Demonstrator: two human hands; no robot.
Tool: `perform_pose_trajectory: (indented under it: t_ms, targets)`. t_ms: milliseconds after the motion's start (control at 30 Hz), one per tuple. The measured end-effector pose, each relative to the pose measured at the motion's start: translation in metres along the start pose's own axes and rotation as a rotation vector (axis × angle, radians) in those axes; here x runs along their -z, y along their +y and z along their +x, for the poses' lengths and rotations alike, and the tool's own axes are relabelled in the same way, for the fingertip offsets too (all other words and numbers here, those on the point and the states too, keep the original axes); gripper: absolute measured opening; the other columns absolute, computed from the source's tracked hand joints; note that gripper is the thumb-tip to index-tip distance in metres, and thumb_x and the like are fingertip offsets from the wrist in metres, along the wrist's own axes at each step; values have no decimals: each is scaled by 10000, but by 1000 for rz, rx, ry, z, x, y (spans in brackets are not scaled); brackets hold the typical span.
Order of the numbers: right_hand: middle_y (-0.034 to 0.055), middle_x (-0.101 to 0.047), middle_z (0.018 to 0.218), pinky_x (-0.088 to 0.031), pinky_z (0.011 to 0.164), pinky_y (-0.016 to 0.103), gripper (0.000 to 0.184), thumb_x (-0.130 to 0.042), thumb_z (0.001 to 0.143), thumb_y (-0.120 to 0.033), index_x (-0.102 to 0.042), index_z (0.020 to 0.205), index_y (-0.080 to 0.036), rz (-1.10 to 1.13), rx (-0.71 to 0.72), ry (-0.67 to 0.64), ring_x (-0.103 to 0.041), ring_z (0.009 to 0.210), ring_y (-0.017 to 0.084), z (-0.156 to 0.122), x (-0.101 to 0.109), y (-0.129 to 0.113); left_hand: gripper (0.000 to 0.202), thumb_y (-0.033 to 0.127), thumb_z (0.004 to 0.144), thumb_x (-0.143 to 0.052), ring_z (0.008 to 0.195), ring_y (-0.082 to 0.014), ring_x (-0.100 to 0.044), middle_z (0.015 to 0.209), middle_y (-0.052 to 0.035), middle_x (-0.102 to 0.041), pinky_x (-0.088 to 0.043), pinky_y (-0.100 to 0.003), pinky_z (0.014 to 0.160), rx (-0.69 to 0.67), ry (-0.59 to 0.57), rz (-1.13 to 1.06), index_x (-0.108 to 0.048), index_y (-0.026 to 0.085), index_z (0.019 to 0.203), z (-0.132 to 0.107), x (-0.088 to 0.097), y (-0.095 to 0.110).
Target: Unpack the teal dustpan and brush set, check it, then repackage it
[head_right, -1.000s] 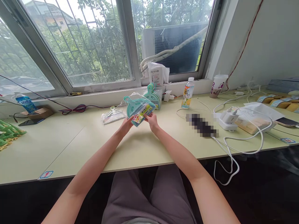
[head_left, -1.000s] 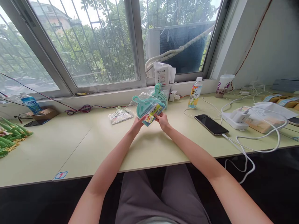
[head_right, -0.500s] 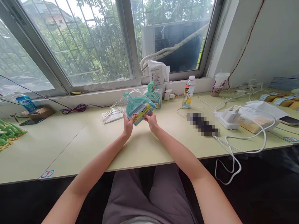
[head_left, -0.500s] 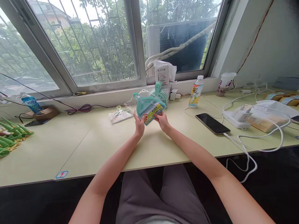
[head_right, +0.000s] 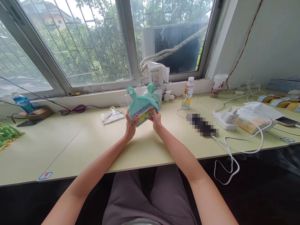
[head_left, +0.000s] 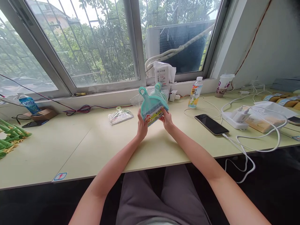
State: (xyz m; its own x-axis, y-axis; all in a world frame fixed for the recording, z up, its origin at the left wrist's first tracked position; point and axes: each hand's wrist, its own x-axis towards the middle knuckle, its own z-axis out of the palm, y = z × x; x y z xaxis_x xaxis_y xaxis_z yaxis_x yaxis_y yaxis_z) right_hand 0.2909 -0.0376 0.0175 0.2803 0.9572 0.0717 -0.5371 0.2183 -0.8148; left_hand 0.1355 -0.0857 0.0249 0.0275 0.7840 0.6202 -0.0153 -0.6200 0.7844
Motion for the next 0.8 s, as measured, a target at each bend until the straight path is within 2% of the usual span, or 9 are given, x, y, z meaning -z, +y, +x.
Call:
perform_pose_trajectory:
  t_ms: [200, 267, 333, 400, 467, 633, 733, 800]
  targets:
    - [28, -690, 892, -580, 735, 303, 391, -717, 707, -507, -575, 925, -215, 1, 10, -15, -665, 839, 192, 0, -1, 0, 721, 249, 789, -651, 1401, -249, -274, 1492, -22, -360, -308, -374, 1113, 82, 52, -115, -314, 313, 1423, -1, -2, 7]
    - [20, -692, 947, -576, 778, 309, 401, -713, 713, -505, -582, 969, -224, 25, 13, -105, -663, 895, 193, -2, -1, -1, 752, 236, 786, -651, 1405, -256, -261, 1492, -24, -358, -297, -376, 1121, 85, 54, -103, -283, 306, 1438, 1, 1, 6]
    - [11, -688, 1006, -567, 831, 326, 413, -729, 706, -474, -591, 1014, -237, 50, 3, -254, -659, 942, 194, -4, 0, -3, 785, 224, 792, -638, 1419, -253, -225, 1495, -19, -351, -275, -381, 1133, 87, 53, -89, -230, 315, 1457, 4, 4, 6]
    - [15, -687, 1031, -549, 888, 346, 410, -773, 674, -397, -610, 1011, -229, 52, -10, -391, -652, 980, 203, -6, 0, -6, 787, 213, 802, -621, 1428, -245, -199, 1496, -18, -347, -259, -380, 1140, 81, 74, -75, -206, 323, 1462, 8, 8, 7]
    - [30, -693, 1022, -527, 934, 360, 387, -811, 630, -311, -637, 958, -202, 29, -10, -448, -643, 1006, 218, -8, 0, -7, 773, 214, 804, -618, 1427, -248, -199, 1499, -32, -341, -246, -376, 1142, 57, 103, -56, -220, 307, 1460, 10, 11, 8]
    - [37, -696, 1034, -517, 958, 397, 339, -816, 608, -265, -658, 899, -191, -5, 42, -368, -620, 1055, 245, -11, -3, -10, 844, 321, 817, -636, 1414, -257, -237, 1524, -60, -299, -231, -355, 1139, 27, 47, -15, -132, 271, 1492, 11, 12, 7]
    - [31, -699, 1020, -526, 944, 410, 317, -803, 612, -258, -655, 887, -200, 6, 89, -306, -617, 1061, 255, -10, -5, -12, 915, 402, 826, -623, 1317, -273, -413, 1448, -99, -419, -338, -371, 1070, 102, -6, -61, -27, 258, 1504, 10, 8, -1]
    - [32, -698, 1017, -527, 943, 404, 298, -790, 624, -254, -655, 884, -200, 34, 124, -277, -618, 1060, 253, -8, -5, -13, 926, 453, 825, -610, 1160, -283, -561, 1370, -114, -499, -417, -409, 982, 176, -72, -101, -4, 263, 1498, 9, 4, -6]
